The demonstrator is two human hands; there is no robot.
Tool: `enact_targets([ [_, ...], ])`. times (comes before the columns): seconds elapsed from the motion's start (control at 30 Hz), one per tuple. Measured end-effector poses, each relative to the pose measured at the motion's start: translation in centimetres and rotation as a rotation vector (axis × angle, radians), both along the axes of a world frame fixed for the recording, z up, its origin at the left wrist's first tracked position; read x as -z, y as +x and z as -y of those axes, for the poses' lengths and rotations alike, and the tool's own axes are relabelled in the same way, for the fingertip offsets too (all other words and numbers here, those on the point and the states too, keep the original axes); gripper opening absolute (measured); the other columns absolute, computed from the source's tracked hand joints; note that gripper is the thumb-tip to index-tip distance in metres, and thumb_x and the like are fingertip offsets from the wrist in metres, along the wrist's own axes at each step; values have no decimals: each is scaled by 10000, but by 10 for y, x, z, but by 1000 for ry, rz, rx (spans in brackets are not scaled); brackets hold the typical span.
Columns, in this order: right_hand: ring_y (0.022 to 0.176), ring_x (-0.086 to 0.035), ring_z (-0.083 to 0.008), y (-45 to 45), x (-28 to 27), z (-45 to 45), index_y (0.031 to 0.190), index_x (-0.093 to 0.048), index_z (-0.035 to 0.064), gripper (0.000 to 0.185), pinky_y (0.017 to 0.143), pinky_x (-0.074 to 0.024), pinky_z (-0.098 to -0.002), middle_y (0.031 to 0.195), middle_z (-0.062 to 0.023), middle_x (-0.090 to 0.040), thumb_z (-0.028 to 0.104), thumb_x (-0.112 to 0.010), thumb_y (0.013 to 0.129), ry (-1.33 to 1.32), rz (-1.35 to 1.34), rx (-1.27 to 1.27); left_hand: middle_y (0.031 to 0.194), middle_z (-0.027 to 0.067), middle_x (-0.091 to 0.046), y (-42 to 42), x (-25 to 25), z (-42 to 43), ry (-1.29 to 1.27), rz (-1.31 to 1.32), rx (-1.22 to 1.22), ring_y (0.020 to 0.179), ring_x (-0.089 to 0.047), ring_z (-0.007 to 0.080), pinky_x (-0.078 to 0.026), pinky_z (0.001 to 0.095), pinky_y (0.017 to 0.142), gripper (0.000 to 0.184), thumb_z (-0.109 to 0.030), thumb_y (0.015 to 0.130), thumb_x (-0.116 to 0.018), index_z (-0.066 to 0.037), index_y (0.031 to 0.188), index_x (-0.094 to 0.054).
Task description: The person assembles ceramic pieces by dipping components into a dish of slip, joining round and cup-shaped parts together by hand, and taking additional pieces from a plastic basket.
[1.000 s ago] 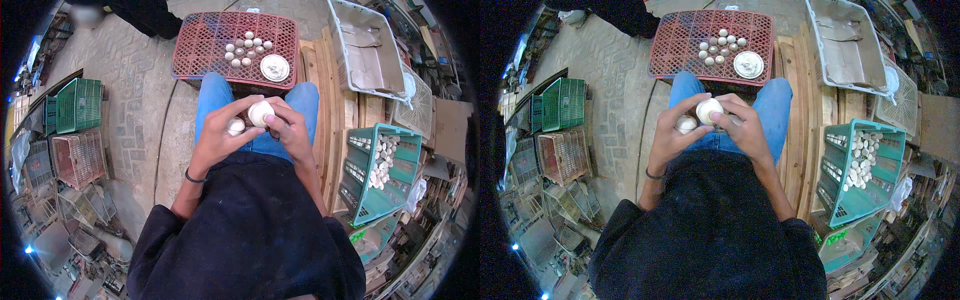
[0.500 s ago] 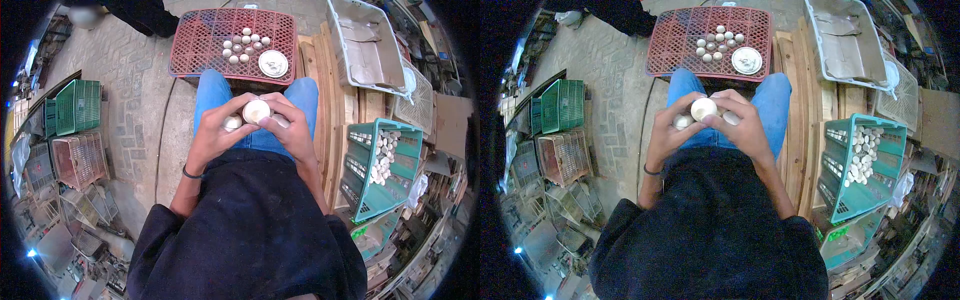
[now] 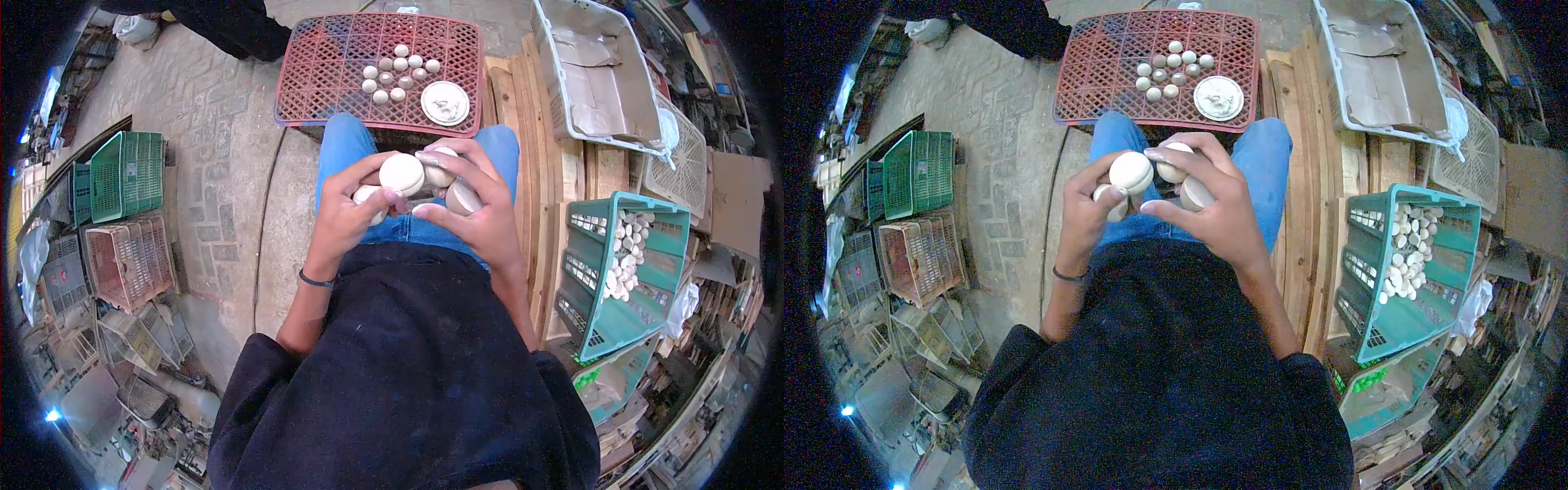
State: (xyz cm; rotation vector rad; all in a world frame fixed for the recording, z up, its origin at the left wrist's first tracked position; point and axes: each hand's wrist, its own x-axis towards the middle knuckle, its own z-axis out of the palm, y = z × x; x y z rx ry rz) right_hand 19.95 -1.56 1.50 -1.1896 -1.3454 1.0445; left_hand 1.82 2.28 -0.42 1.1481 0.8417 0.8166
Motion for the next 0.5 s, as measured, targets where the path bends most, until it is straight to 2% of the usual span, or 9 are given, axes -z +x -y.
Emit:
enact_targets([
  [0.07, 981, -544, -218, -4, -1, 0, 1086, -624, 48, 490, 854, -444, -308, 1058, -100, -527, 117, -788, 629, 0, 25, 24, 841, 91, -633, 1, 6, 0, -108, 158, 20, 647, -588, 96, -467, 204, 548, 391, -213, 845, -627, 53, 1117, -536],
  [0.1, 969, -548, -218, -5, -1, -2, 1083, -626, 54, 481, 843, -451, -307, 1051, -102, -524, 107, -782, 631, 50, 79, 36, 841, 91, -633, 2, 6, 1, -108, 158, 23, 647, -588, 96, -467, 204, 548, 391, -213, 845, -627, 53, 1117, -536],
  [0.17, 958, -553, -217, -7, -1, -2, 1081, -628, 61, 472, 832, -459, -307, 1045, -105, -520, 96, -776, 634, 98, 132, 46, 787, 94, -616, 5, 3, 3, -210, 168, 20, 571, -584, 118, -474, 220, 482, 592, -451, 816, -621, 71, 1081, -533],
  [0.37, 929, -564, -230, -8, 5, -3, 1046, -641, 64, 436, 810, -472, -320, 1033, -113, -518, 76, -764, 628, 143, 194, 75, 705, 87, -588, 5, 3, 4, -293, 227, 77, 480, -541, 114, -432, 218, 398, 574, -472, 841, -568, 72, 1018, -530],
  [0.5, 935, -565, -240, -8, 3, -3, 1040, -644, 63, 422, 815, -473, -325, 1043, -114, -520, 86, -762, 636, 155, 168, 59, 682, 90, -585, 3, 9, 5, -355, 308, 89, 470, -541, 121, -424, 218, 380, 580, -470, 843, -563, 70, 1049, -517],
])
